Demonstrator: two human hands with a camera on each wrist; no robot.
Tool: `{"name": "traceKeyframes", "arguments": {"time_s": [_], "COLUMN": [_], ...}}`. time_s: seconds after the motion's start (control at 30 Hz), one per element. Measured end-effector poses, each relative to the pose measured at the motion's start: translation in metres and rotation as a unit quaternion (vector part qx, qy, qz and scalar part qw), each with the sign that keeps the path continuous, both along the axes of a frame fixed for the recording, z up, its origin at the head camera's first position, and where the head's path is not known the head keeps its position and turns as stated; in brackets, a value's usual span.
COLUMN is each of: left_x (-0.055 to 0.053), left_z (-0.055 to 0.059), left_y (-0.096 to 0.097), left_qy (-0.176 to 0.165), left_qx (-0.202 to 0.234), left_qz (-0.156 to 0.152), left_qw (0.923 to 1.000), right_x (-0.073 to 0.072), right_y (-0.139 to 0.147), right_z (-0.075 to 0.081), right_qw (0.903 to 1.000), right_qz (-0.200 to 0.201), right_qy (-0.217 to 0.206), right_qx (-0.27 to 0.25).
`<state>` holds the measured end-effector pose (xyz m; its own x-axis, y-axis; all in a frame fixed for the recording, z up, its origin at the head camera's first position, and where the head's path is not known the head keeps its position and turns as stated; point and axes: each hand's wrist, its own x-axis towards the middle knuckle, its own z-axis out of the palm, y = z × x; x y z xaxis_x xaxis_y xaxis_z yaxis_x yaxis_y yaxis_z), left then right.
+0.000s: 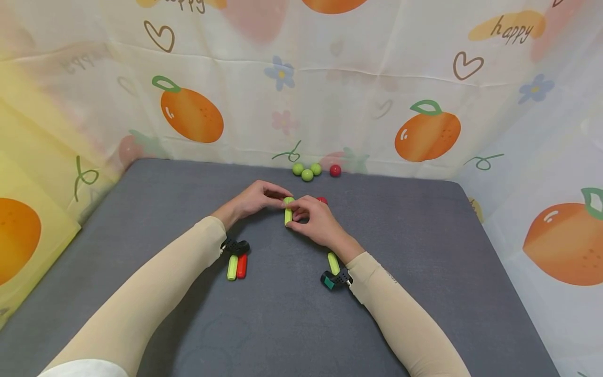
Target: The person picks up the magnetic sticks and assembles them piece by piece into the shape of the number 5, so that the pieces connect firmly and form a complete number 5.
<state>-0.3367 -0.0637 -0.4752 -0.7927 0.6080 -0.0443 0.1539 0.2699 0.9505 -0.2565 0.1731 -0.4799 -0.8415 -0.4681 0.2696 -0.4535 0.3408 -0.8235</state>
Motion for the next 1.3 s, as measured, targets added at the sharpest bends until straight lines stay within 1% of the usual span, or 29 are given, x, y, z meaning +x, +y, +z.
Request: {"name": "traceKeyframes", "arguments": {"time_s": [0.2,0.33,0.4,0.5,0.63,0.73,0.8,0.9,1.0,1.3], "left_x": [0.001,0.001,0.000,0.000,-0.001,-0.001,0.000,0.000,0.000,0.000], "left_z": [0.001,0.001,0.001,0.001,-0.001,-0.001,0.001,0.002,0.002,0.002], "left_y": [0.001,0.001,0.001,0.001,0.001,0.000,0.000,0.000,0.001,0.000], "left_qy": [0.001,0.001,-0.001,-0.005,-0.002,0.001,0.001,0.000,-0.001,-0.004], "left_qx": [-0.005,-0.008,-0.009,-0.011,-0.017,-0.017,-0.018,-0.017,-0.019,-0.018], "left_qz": [0.005,0.005,0.004,0.005,0.005,0.003,0.001,0.000,0.002,0.004], "left_qw": [1.0000,1.0000,0.9999,0.9999,0.9999,0.9998,0.9998,0.9998,0.9998,0.9998], "right_x": [0.000,0.000,-0.001,-0.006,-0.013,-0.018,-0.021,-0.024,-0.025,-0.023], "right_y": [0.002,0.006,0.010,0.018,0.030,0.037,0.042,0.047,0.048,0.046], "right_z": [0.001,0.006,0.010,0.014,0.018,0.018,0.014,0.009,0.006,0.006], "right_qw": [0.9998,0.9981,0.9960,0.9924,0.9863,0.9810,0.9780,0.9766,0.9768,0.9757], "right_qz": [-0.005,-0.022,-0.042,-0.077,-0.124,-0.145,-0.150,-0.148,-0.147,-0.158], "right_qy": [0.005,0.034,0.051,0.065,0.065,0.055,0.047,0.033,0.027,0.029], "right_qx": [0.020,0.046,0.060,0.070,0.087,0.117,0.138,0.153,0.153,0.149]}}
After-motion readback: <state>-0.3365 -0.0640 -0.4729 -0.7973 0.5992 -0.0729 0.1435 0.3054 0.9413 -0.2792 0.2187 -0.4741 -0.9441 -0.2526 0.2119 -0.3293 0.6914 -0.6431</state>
